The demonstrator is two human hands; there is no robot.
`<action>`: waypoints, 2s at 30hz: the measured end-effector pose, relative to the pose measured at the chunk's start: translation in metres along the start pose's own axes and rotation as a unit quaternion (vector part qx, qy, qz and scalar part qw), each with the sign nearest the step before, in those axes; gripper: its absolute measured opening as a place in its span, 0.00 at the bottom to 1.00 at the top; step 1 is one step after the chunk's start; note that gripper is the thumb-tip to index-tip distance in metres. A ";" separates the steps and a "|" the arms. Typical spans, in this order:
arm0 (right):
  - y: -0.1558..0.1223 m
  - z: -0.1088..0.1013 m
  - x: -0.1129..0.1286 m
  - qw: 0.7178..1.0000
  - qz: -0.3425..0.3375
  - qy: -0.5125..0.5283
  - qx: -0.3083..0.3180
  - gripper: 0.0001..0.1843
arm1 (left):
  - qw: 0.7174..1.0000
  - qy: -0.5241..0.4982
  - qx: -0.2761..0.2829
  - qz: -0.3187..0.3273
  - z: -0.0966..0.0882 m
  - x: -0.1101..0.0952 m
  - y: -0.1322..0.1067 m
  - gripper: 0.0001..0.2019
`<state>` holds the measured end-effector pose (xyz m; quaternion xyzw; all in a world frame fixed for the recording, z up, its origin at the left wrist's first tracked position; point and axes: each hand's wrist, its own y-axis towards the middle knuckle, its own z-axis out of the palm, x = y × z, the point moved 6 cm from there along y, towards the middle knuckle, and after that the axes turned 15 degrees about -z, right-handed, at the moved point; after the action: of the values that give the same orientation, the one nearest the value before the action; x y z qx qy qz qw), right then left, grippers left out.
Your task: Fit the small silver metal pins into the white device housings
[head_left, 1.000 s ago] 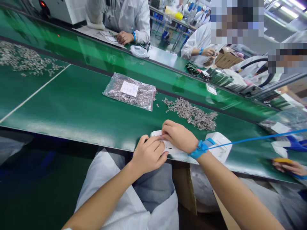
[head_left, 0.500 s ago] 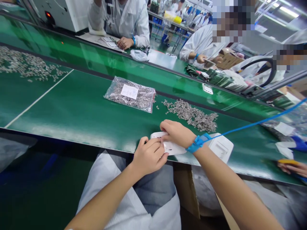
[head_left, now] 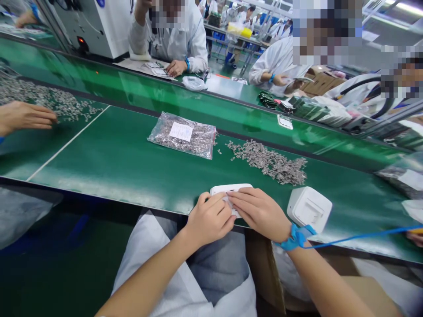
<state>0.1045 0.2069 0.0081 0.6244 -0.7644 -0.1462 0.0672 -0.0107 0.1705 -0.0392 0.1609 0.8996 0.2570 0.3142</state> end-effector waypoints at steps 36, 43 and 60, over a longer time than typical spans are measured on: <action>0.009 0.011 -0.033 0.979 0.203 0.007 -0.015 0.06 | 0.999 -0.007 0.028 -0.019 -0.002 0.001 0.000 0.12; 0.016 0.020 -0.039 0.953 0.287 0.043 0.089 0.09 | 0.999 -0.025 0.038 -0.029 -0.002 0.002 0.001 0.11; 0.029 0.017 -0.049 0.921 0.309 0.024 0.237 0.07 | 0.999 -0.040 0.020 -0.027 -0.004 0.003 0.001 0.11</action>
<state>0.0831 0.2621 0.0052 0.3582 -0.9298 0.0819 -0.0223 -0.0154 0.1712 -0.0372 0.1528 0.8953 0.2238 0.3535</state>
